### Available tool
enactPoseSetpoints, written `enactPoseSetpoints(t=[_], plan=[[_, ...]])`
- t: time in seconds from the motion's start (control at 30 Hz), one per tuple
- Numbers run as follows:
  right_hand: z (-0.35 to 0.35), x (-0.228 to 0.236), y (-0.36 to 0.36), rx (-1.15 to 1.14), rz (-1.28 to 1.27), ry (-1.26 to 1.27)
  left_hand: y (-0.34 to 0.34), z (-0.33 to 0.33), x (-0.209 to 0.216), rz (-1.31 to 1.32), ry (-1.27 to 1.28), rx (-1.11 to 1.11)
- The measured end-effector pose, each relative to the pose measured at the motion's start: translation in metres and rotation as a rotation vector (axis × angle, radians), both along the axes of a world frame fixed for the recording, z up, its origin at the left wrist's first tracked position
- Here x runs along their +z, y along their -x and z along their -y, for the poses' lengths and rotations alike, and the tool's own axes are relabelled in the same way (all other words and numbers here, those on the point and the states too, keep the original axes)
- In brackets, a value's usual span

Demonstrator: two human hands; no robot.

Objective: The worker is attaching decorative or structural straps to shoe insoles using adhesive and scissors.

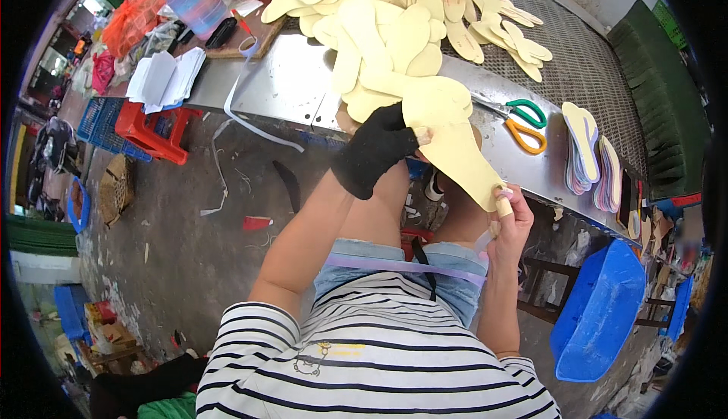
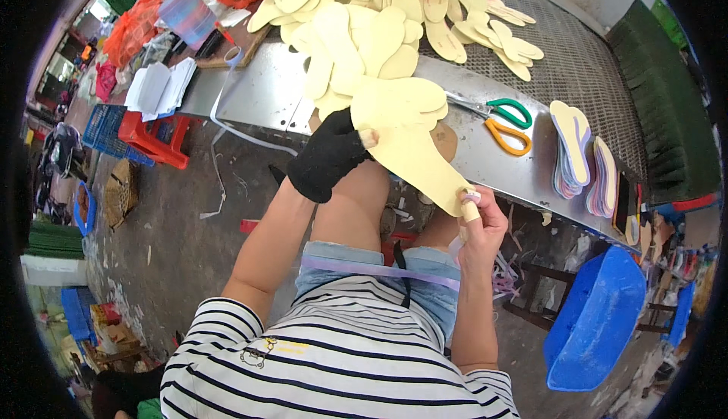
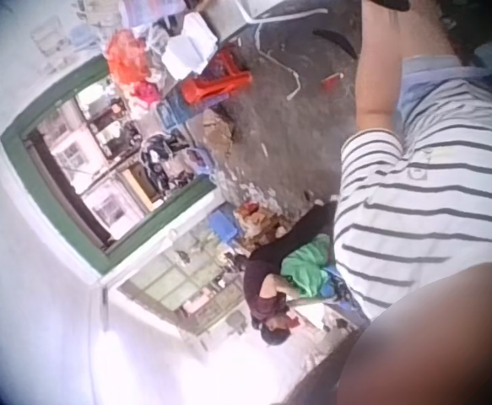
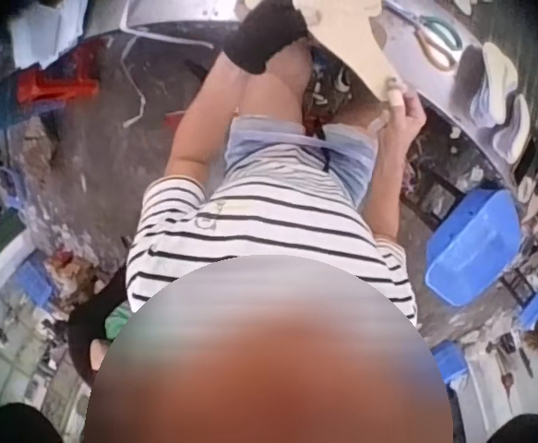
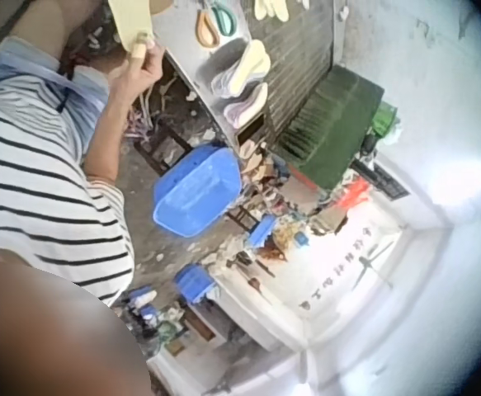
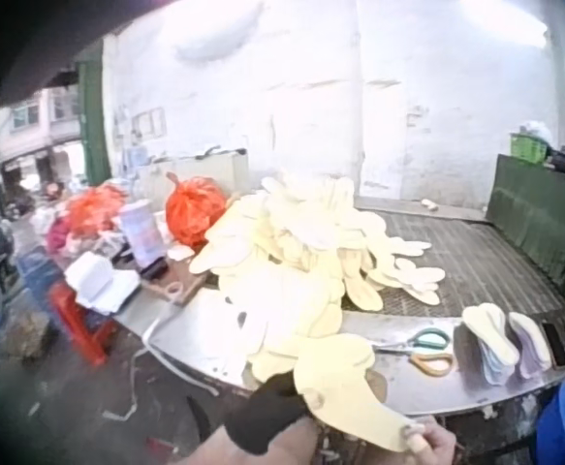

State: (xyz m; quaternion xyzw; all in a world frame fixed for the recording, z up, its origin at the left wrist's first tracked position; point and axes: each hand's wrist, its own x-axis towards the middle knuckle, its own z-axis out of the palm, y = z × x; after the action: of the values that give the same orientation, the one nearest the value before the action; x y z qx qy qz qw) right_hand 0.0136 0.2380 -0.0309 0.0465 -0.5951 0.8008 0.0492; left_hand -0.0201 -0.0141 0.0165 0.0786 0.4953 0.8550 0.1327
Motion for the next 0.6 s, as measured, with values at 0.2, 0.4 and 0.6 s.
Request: enactPoseSetpoints(t=[0.2, 0.4, 0.6], plan=[[0.023, -0.007, -0.01, 0.076, -0.183, -0.35, -0.021, -0.007, -0.005, -0.011, 0.209, 0.309], [-0.004, 0.031, 0.026, -0.137, 0.126, -0.219, -0.029, -0.008, -0.004, -0.008, 0.293, 0.311], [0.051, 0.074, 0.026, 0.087, -0.5, -0.782, -0.036, -0.023, 0.001, -0.051, 0.358, 0.342]])
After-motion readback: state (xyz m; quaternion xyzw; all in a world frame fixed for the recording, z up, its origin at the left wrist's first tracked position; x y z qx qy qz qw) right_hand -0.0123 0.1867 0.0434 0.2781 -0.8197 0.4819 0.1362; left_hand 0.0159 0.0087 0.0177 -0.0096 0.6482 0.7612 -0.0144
